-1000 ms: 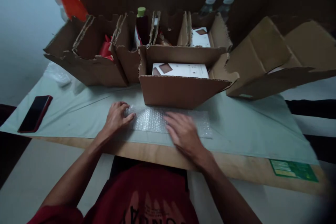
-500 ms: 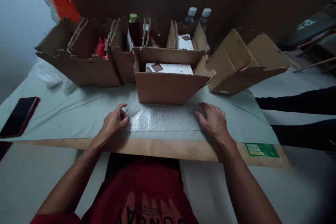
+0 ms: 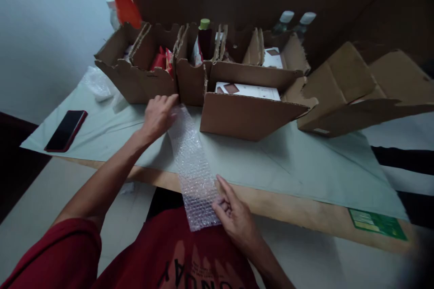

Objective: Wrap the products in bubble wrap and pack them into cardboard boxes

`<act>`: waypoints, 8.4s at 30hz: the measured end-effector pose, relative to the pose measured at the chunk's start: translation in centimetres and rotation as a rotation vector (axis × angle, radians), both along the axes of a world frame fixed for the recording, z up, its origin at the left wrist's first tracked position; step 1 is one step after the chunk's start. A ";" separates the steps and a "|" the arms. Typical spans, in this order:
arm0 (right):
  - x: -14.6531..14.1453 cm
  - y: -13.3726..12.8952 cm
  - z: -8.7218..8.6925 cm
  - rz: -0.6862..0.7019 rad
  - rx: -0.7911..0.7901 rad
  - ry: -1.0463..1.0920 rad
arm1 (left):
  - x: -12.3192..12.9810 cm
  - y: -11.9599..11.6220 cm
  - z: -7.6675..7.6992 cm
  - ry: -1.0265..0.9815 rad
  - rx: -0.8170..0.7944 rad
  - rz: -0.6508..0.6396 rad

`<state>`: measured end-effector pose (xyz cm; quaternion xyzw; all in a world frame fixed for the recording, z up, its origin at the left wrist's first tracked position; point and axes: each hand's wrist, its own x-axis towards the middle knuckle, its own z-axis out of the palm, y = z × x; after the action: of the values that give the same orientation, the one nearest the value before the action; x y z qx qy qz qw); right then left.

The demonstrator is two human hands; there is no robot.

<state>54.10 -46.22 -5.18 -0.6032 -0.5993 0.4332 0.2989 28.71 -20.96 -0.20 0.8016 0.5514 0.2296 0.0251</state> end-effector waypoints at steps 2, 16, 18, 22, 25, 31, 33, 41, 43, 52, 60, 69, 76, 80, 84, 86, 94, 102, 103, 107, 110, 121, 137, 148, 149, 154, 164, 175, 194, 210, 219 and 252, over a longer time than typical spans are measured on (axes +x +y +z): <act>-1.4 0.0 -0.3 0.024 0.016 0.013 | 0.8 -0.3 -0.6 -0.033 0.017 -0.079; -3.4 6.0 3.0 -0.177 -0.348 0.845 | -1.1 -18.9 -3.5 -0.575 -0.356 -0.095; -3.0 6.4 2.9 -0.185 -0.275 0.728 | -0.3 -16.8 -4.5 -0.548 -0.387 0.079; -1.6 6.2 2.4 -0.007 0.162 0.146 | -0.6 -14.5 -5.9 -0.438 -0.423 0.107; -1.9 6.9 1.5 0.290 0.479 -0.229 | -0.6 -14.6 -6.6 -0.364 -0.350 0.101; -3.3 8.6 0.4 0.479 0.590 -0.396 | -0.9 -17.2 -5.1 -0.333 -0.082 -0.054; -3.4 8.7 0.7 0.472 0.515 -0.322 | -1.2 -18.4 -4.6 -0.329 -0.086 -0.172; -3.8 8.3 1.8 0.222 0.727 -0.434 | -0.8 -17.7 -6.0 -0.207 -0.146 -0.018; -3.7 8.2 1.6 0.332 0.768 -0.484 | -0.8 -17.3 -6.0 -0.180 -0.102 0.000; -4.4 9.2 0.5 0.400 0.522 -0.340 | -2.0 -18.1 -5.2 -0.318 -0.070 -0.162; -5.2 10.3 1.4 0.431 0.603 -0.605 | -1.2 -13.2 -5.9 -0.207 -0.142 0.078; -5.6 12.6 1.4 0.226 0.303 -0.218 | -0.3 -19.0 -3.8 -1.414 -0.794 0.260; -4.3 8.1 2.9 0.154 0.300 -0.163 | 2.7 -18.6 -3.1 -1.420 -0.925 0.285; -1.8 8.3 4.8 0.201 0.173 0.041 | 2.8 -18.2 -1.7 -1.014 -0.905 0.055; -1.0 8.3 5.7 0.210 0.047 0.107 | 3.3 -18.3 -1.7 -0.921 -0.882 -0.072; -0.8 8.3 5.4 0.175 0.048 0.081 | 3.6 -18.3 -2.1 -0.902 -0.924 -0.098; 3.8 8.8 8.6 0.364 0.259 -0.135 | 3.7 -16.7 -1.3 -0.718 -0.977 -0.360; 5.7 22.3 18.6 0.312 0.629 -0.619 | 3.2 -8.1 5.2 -0.638 -0.216 -0.483; 4.8 24.3 19.2 0.382 0.595 -0.694 | 3.8 -6.8 6.1 -0.579 -0.151 -0.508; 1.4 28.9 20.0 0.630 0.486 -0.875 | 6.0 -3.2 7.9 -0.409 -0.047 -0.512; 0.8 29.6 19.3 0.689 0.407 -0.997 | 6.8 -2.6 7.5 -0.357 -0.048 -0.446; 6.3 26.0 20.3 0.459 0.505 -0.645 | 6.5 -4.5 7.5 -0.697 -0.131 -0.248; 7.4 26.3 20.3 0.026 0.521 -0.063 | 8.2 -2.1 5.1 -1.198 -0.214 -0.143; 1.8 27.5 20.6 0.017 0.501 -0.646 | 10.5 -4.4 1.5 -0.989 -0.210 -0.279; 1.4 27.9 20.5 0.056 0.440 -0.587 | 10.4 -4.5 1.5 -0.987 -0.207 -0.279; 1.1 29.2 19.9 0.022 0.126 -0.435 | 10.4 -4.6 1.2 -0.977 -0.183 -0.285; 1.1 28.8 19.7 0.118 -0.069 -0.486 | 10.4 -5.0 1.2 -0.947 -0.178 -0.257; 3.2 24.8 20.5 0.195 0.357 -0.805 | 10.0 -5.3 0.6 -0.907 -0.216 -0.192; 11.5 10.1 4.7 -0.466 0.436 -0.090 | 12.4 -9.3 -2.7 -0.944 -0.422 -0.153; 7.8 8.3 6.3 -0.538 0.535 0.032 | 8.6 -14.6 -0.3 -0.861 -0.300 -0.090; 12.2 3.8 0.8 -0.722 0.587 0.043 | 11.0 -23.2 -4.2 -0.716 -0.383 -0.240; 23.8 13.9 2.6 -0.688 0.709 0.383 | 27.8 -17.7 -5.7 -0.627 -0.528 -0.760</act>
<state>77.89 -32.28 -2.55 -0.5368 -0.4110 0.1832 0.7137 56.51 -38.70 -5.86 0.8038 0.2283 0.2861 0.4690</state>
